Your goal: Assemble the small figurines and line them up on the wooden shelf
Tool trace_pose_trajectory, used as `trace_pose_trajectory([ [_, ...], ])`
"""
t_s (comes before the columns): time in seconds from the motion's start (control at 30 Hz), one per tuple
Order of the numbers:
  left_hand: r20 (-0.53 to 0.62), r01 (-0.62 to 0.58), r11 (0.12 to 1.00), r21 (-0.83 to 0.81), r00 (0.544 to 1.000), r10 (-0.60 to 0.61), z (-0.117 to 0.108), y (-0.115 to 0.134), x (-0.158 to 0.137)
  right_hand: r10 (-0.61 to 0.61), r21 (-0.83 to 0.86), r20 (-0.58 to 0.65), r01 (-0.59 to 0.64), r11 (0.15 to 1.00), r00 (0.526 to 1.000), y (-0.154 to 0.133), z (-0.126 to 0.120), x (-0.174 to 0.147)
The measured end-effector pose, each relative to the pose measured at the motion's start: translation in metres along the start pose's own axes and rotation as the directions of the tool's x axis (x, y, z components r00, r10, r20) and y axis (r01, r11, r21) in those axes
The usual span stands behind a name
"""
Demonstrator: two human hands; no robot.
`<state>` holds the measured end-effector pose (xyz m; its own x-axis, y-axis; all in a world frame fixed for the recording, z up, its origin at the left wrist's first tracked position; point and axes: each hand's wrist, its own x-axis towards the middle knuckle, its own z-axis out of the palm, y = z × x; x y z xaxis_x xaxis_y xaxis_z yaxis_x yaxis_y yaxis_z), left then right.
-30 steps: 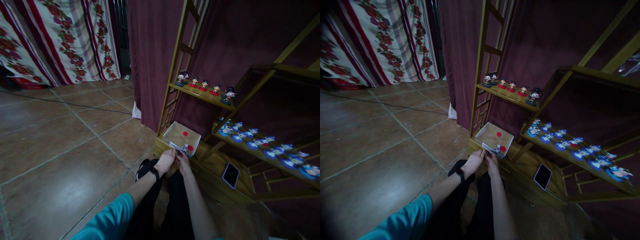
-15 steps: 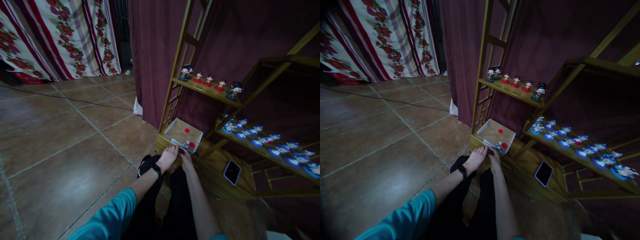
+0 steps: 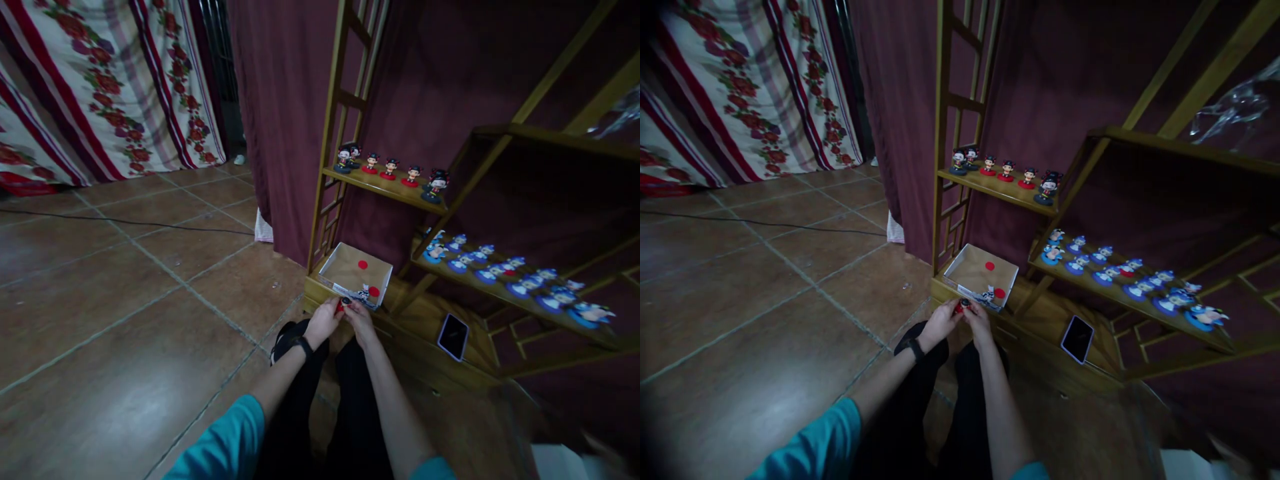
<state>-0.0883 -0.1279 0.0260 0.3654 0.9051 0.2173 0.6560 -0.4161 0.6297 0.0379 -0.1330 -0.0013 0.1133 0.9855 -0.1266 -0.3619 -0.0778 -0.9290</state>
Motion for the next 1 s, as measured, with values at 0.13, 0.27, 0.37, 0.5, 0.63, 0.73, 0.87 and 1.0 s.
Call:
trace_pose_trajectory([
  [0.13, 0.007, 0.019, 0.974, -0.224, 1.0, -0.018, 0.002, -0.009, 0.009, 0.002, 0.026, 0.006, -0.002, 1.0, 1.0, -0.002, 0.003, -0.001],
  [0.27, 0.054, 0.102, 0.858, -0.504, 0.995, -0.087, 0.008, -0.017, 0.015, 0.013, 0.036, -0.046, -0.011, 0.999, 0.999, 0.0, 0.003, 0.001],
  [0.37, 0.105, 0.195, 0.719, -0.667, 0.98, -0.168, 0.012, -0.022, 0.019, 0.016, 0.049, -0.048, -0.013, 0.999, 0.999, 0.003, 0.003, 0.004],
  [0.5, 0.159, 0.264, 0.575, -0.774, 0.961, -0.228, 0.013, -0.024, 0.02, 0.03, 0.048, -0.046, -0.028, 0.998, 0.998, 0.005, 0.002, 0.006],
  [0.63, 0.201, 0.318, 0.5, -0.806, 0.94, -0.274, 0.012, -0.023, 0.02, 0.019, 0.033, -0.034, -0.018, 0.999, 0.999, 0.006, 0.002, 0.006],
  [0.73, 0.196, 0.345, 0.468, -0.814, 0.921, -0.338, 0.012, -0.023, 0.021, 0.003, 0.026, -0.034, -0.002, 1.0, 0.999, 0.007, 0.003, 0.006],
  [0.87, 0.212, 0.349, 0.424, -0.836, 0.918, -0.336, 0.012, -0.026, 0.023, 0.01, 0.02, -0.039, -0.009, 1.0, 0.999, 0.008, 0.004, 0.008],
  [1.0, 0.229, 0.362, 0.375, -0.853, 0.906, -0.355, 0.011, -0.027, 0.025, 0.026, 0.018, -0.028, -0.025, 1.0, 0.999, 0.011, 0.005, 0.013],
])
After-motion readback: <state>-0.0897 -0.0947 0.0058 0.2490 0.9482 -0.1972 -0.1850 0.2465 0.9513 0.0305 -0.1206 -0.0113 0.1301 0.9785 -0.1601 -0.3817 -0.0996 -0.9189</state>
